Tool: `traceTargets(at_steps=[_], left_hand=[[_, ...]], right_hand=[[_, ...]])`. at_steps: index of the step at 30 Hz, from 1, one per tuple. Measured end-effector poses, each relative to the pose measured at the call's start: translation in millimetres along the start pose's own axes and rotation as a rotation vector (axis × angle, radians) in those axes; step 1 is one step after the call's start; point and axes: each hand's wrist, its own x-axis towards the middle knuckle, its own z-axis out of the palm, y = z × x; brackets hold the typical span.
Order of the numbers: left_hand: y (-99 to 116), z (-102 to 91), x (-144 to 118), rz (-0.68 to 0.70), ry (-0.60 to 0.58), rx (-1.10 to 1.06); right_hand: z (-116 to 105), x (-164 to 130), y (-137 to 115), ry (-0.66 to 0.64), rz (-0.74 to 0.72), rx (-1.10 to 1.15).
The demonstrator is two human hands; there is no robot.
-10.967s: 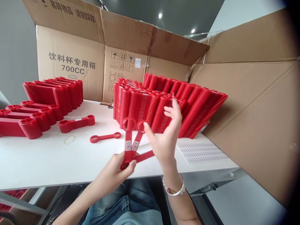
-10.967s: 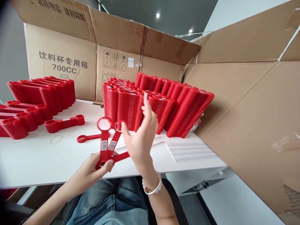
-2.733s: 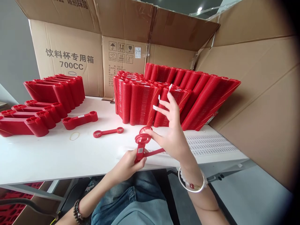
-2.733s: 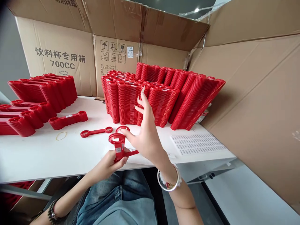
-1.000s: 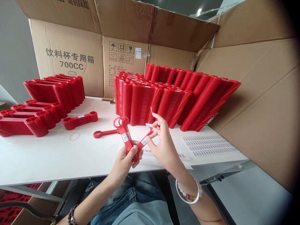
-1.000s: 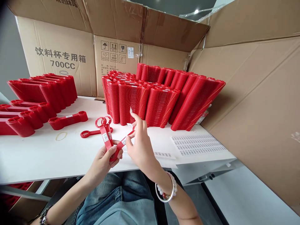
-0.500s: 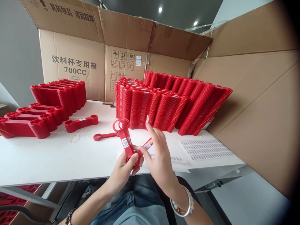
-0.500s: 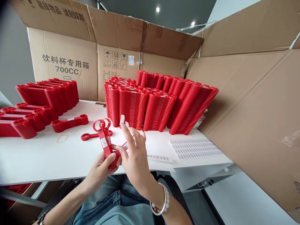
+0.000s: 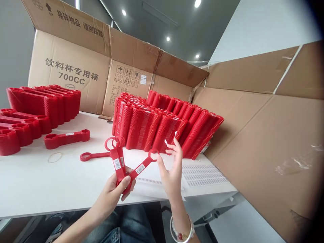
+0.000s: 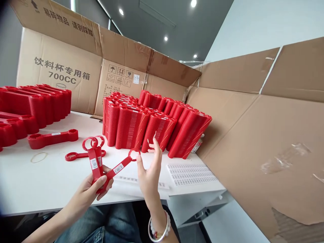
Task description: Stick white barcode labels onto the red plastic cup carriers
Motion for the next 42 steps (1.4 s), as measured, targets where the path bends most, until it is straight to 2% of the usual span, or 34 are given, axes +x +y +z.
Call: traceTargets(at_steps=[5, 9, 11, 13, 15, 17, 19, 22, 25, 28, 34, 42], left_hand=[[-2, 1.2, -2, 0.054, -0.016, 0.175], [-2, 0.6, -4, 0.058, -0.042, 0.366], [2, 0.3, -7, 0.029, -0.128, 0.463], [8, -0.3, -11, -0.009, -0.289, 0.529], [14, -1.4, -13, -0.053, -0.438, 0.531], [17, -2.8, -12, -0.091, -0.483, 0.481], [17, -4.2, -8, -0.118, -0.429, 0.380], [12, -5.6, 0, -0.136, -0.268, 0.181], [7, -5.6, 3, -0.142, -0.135, 0.051], [6, -4.5, 4, -0.154, -0.075, -0.022], [9, -3.4, 7, -0.143, -0.050, -0.006], [13, -2.8, 5, -0.126, -0.063, 0.081]], right_hand=[[-9, 4, 2, 0.010, -0.009, -0.043], [-12, -1, -8, 0.203, -0.183, -0.151], [-12, -1, -16, 0.264, -0.285, -0.183], [-9, 2, -25, 0.236, -0.331, -0.191], [-6, 8, -32, 0.118, -0.317, -0.157], [-7, 13, -38, -0.010, -0.263, -0.054], [-12, 12, -42, -0.055, -0.183, 0.079], [-21, 3, -47, -0.066, -0.044, 0.208], [-21, -9, -48, -0.219, 0.055, 0.272], [-12, -14, -42, -0.336, 0.153, 0.336], [-2, -3, -27, -0.434, 0.312, 0.385], [-3, 5, -10, -0.561, 0.392, 0.416]])
